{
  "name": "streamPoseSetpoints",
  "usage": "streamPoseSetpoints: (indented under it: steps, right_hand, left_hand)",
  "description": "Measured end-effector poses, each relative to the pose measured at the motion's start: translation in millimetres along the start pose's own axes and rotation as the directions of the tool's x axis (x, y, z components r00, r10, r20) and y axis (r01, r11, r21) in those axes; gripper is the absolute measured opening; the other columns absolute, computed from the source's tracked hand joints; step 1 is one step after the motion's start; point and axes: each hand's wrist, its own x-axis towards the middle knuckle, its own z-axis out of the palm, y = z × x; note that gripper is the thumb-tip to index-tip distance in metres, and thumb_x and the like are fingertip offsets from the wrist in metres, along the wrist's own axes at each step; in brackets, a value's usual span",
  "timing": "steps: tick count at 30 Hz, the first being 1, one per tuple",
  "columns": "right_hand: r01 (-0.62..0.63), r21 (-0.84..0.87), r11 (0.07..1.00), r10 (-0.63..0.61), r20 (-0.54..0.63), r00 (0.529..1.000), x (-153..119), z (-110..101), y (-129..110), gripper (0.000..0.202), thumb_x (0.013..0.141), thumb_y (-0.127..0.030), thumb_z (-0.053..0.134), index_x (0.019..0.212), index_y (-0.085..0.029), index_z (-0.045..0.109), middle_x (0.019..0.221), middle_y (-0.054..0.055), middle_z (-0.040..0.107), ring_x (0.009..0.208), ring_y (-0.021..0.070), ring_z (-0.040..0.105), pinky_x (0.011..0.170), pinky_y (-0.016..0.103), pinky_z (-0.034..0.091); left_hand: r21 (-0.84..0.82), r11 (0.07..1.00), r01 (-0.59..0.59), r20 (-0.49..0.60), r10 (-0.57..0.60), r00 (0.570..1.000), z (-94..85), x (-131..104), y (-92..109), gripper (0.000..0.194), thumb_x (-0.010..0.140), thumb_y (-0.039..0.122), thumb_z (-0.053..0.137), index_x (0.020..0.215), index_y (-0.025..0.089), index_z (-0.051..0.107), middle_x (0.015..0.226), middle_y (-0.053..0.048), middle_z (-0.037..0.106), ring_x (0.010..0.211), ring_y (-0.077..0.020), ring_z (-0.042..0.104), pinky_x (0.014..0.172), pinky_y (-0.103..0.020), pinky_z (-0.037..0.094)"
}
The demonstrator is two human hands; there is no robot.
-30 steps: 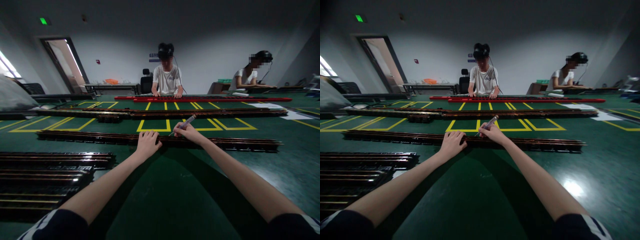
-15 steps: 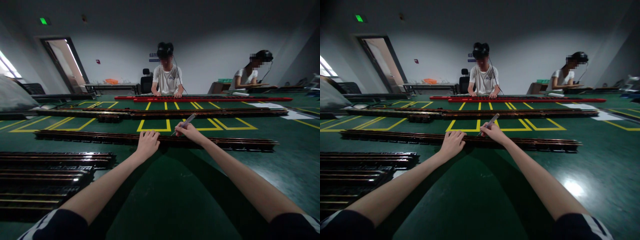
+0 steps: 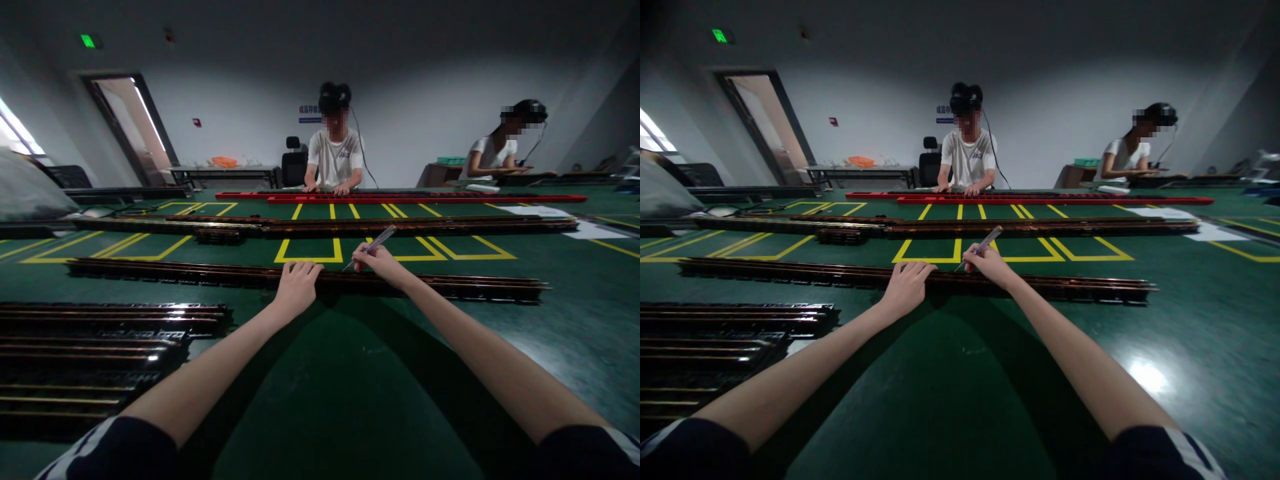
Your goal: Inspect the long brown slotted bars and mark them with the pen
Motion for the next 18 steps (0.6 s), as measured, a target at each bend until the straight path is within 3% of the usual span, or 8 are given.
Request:
streamPoseSetpoints:
  steps: [10,18]
  right_hand:
    - [-0.006,0.029,1.000,0.006,-0.001,1.000,-1.4,-2.2,2.9,0.020,0.075,-0.035,0.063,0.066,-0.020,0.053,0.056,-0.004,0.055,0.058,0.0122,0.056,0.069,0.032,0.049]
    - [0.019,0.038,0.999,-0.018,-0.009,1.000,-0.4,-1.6,7.6,0.022,0.075,-0.037,0.063,0.067,-0.021,0.052,0.057,-0.004,0.055,0.059,0.0131,0.057,0.068,0.033,0.050]
  left_hand:
    - [-0.036,0.999,-0.038,0.020,0.039,0.999,1.3,1.6,-5.3,0.046,0.084,0.005,0.035,0.122,0.016,0.058,0.121,-0.010,0.066,0.115,-0.0224,0.058,0.098,-0.042,0.040]
    - [-0.060,0.998,-0.019,0.049,0.022,0.999,-1.8,2.3,-4.1,0.039,0.088,0.026,0.042,0.122,0.016,0.058,0.119,-0.010,0.066,0.109,-0.0239,0.059,0.095,-0.041,0.041]
